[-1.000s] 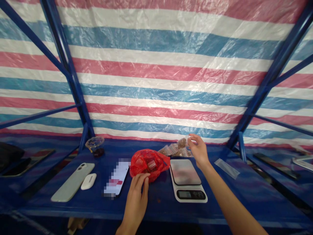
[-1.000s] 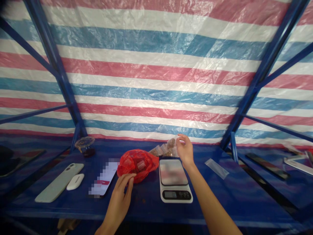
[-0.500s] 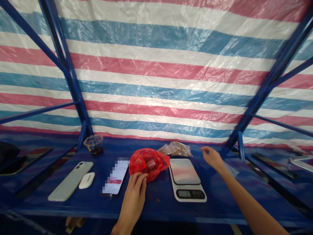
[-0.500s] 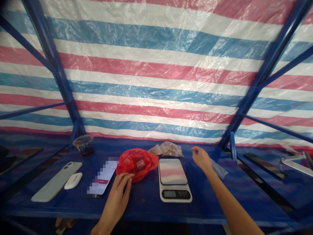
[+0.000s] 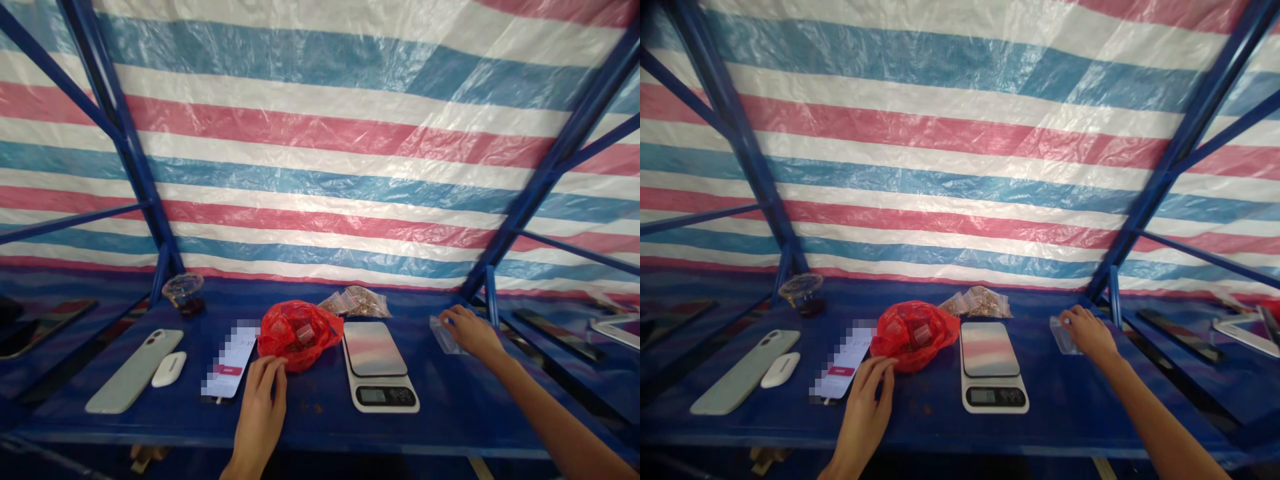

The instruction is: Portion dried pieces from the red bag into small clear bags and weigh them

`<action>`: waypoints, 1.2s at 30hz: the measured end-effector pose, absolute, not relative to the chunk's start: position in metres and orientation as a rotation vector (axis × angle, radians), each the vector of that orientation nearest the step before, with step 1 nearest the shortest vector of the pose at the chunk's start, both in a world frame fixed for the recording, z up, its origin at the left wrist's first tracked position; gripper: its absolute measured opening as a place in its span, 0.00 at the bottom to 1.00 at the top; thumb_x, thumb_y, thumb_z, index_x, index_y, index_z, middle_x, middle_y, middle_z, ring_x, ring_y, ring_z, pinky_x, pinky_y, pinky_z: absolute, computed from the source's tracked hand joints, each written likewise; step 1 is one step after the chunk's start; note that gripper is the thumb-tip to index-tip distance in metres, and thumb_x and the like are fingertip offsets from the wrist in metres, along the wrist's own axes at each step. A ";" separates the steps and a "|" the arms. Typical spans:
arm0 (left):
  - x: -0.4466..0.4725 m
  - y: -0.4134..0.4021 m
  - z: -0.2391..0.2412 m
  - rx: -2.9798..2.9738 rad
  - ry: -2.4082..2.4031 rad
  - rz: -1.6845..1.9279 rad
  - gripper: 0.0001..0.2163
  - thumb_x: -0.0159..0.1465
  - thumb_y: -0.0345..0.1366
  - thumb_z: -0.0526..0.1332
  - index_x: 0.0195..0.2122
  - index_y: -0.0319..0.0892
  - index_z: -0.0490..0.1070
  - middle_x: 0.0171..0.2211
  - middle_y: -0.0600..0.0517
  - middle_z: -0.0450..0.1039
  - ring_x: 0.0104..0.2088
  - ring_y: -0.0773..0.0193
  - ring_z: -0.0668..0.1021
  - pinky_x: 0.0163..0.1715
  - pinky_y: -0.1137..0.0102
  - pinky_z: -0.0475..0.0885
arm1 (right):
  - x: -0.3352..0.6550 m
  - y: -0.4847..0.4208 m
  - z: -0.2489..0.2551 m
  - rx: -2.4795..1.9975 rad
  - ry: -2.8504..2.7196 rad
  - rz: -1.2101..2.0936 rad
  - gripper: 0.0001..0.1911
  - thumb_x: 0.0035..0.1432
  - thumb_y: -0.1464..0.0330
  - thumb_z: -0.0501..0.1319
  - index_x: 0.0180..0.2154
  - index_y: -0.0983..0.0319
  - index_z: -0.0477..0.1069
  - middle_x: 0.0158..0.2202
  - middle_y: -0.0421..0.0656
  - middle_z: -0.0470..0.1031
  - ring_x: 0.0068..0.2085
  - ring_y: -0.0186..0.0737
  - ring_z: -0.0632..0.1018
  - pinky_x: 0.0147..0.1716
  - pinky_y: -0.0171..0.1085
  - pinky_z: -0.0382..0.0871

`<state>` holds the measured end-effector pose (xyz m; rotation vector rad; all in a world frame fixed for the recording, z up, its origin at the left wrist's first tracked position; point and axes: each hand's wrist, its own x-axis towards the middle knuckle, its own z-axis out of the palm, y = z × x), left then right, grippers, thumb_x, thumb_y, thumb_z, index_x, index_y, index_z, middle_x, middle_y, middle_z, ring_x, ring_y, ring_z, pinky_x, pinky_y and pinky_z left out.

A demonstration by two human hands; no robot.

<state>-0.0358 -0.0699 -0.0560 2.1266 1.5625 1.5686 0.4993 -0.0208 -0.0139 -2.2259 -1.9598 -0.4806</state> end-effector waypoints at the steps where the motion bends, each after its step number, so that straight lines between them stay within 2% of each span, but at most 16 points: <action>1: -0.037 -0.072 -0.055 2.118 1.565 1.600 0.10 0.73 0.37 0.55 0.47 0.45 0.77 0.44 0.47 0.76 0.46 0.57 0.81 0.49 0.59 0.80 | 0.492 -0.021 -0.005 -2.155 -1.955 -0.532 0.14 0.67 0.68 0.55 0.42 0.59 0.80 0.45 0.50 0.78 0.45 0.50 0.80 0.45 0.45 0.73; 4: -0.031 -0.080 -0.046 2.101 1.561 1.667 0.10 0.73 0.35 0.56 0.46 0.46 0.77 0.44 0.47 0.76 0.45 0.58 0.81 0.48 0.61 0.80 | 0.451 -0.032 0.028 -1.803 -1.965 -0.650 0.14 0.68 0.65 0.54 0.42 0.60 0.79 0.46 0.50 0.77 0.47 0.52 0.78 0.50 0.48 0.73; 6: -0.020 -0.089 -0.035 2.114 1.530 1.668 0.09 0.72 0.34 0.57 0.47 0.47 0.76 0.45 0.47 0.76 0.46 0.58 0.81 0.48 0.63 0.80 | 0.407 -0.047 0.051 -1.558 -2.019 -0.623 0.13 0.70 0.63 0.54 0.43 0.59 0.77 0.47 0.49 0.77 0.48 0.50 0.78 0.51 0.47 0.72; 8: -0.003 -0.097 -0.020 2.189 1.448 1.621 0.11 0.71 0.33 0.59 0.52 0.48 0.75 0.49 0.46 0.76 0.51 0.57 0.80 0.51 0.63 0.79 | 0.355 -0.066 0.072 -1.400 -2.086 -0.579 0.11 0.71 0.65 0.55 0.44 0.58 0.76 0.48 0.48 0.76 0.47 0.48 0.77 0.51 0.46 0.72; 11: 0.026 -0.105 0.003 2.280 1.335 1.427 0.24 0.67 0.37 0.65 0.65 0.48 0.67 0.59 0.42 0.73 0.60 0.49 0.75 0.59 0.53 0.74 | 0.280 -0.090 0.089 -1.233 -2.287 -0.460 0.10 0.69 0.71 0.56 0.44 0.57 0.76 0.47 0.48 0.76 0.46 0.47 0.76 0.49 0.44 0.71; 13: 0.042 -0.103 0.016 2.183 1.234 1.290 0.31 0.64 0.38 0.68 0.68 0.48 0.63 0.62 0.40 0.71 0.64 0.44 0.72 0.62 0.47 0.70 | 0.245 -0.097 0.090 -1.158 -2.413 -0.382 0.11 0.65 0.76 0.57 0.42 0.58 0.75 0.43 0.47 0.76 0.43 0.46 0.76 0.45 0.43 0.71; 17: 0.050 -0.084 0.029 1.682 0.879 1.140 0.24 0.62 0.33 0.68 0.59 0.45 0.70 0.57 0.42 0.75 0.58 0.50 0.77 0.61 0.54 0.70 | 0.217 -0.095 0.082 -1.076 -2.538 -0.183 0.17 0.56 0.83 0.58 0.41 0.58 0.74 0.43 0.46 0.76 0.44 0.47 0.76 0.45 0.44 0.71; 21: 0.035 -0.071 0.025 1.322 0.593 0.946 0.17 0.61 0.37 0.71 0.50 0.41 0.73 0.47 0.47 0.79 0.49 0.57 0.79 0.52 0.64 0.71 | 0.215 -0.092 0.077 -1.091 -2.507 0.020 0.20 0.56 0.84 0.56 0.40 0.56 0.74 0.42 0.43 0.75 0.43 0.44 0.76 0.45 0.42 0.71; 26: 0.021 -0.077 0.013 1.290 0.721 0.872 0.15 0.58 0.41 0.73 0.39 0.40 0.71 0.33 0.56 0.71 0.35 0.67 0.72 0.38 0.72 0.65 | 0.210 -0.100 0.075 -1.079 -2.509 0.145 0.19 0.57 0.84 0.54 0.40 0.55 0.73 0.43 0.43 0.75 0.44 0.44 0.77 0.45 0.42 0.72; 29: 0.019 -0.085 0.011 1.300 0.765 0.877 0.16 0.60 0.43 0.72 0.39 0.41 0.68 0.32 0.58 0.67 0.33 0.68 0.68 0.35 0.73 0.62 | 0.208 -0.104 0.077 -1.103 -2.505 0.188 0.17 0.60 0.82 0.54 0.40 0.55 0.73 0.44 0.43 0.74 0.44 0.43 0.77 0.47 0.43 0.72; 32: 0.019 -0.092 0.013 1.295 0.769 0.922 0.14 0.60 0.40 0.71 0.37 0.42 0.66 0.33 0.57 0.67 0.34 0.68 0.68 0.36 0.73 0.63 | 0.207 -0.109 0.079 -1.127 -2.485 0.257 0.15 0.64 0.80 0.55 0.39 0.55 0.73 0.44 0.43 0.74 0.44 0.43 0.77 0.46 0.42 0.72; 36: 0.014 -0.097 0.012 1.357 0.830 0.936 0.09 0.61 0.36 0.69 0.38 0.41 0.70 0.33 0.55 0.70 0.34 0.66 0.70 0.38 0.72 0.65 | 0.205 -0.112 0.075 -1.122 -2.450 0.340 0.13 0.67 0.77 0.56 0.42 0.53 0.74 0.44 0.42 0.75 0.45 0.43 0.78 0.45 0.40 0.74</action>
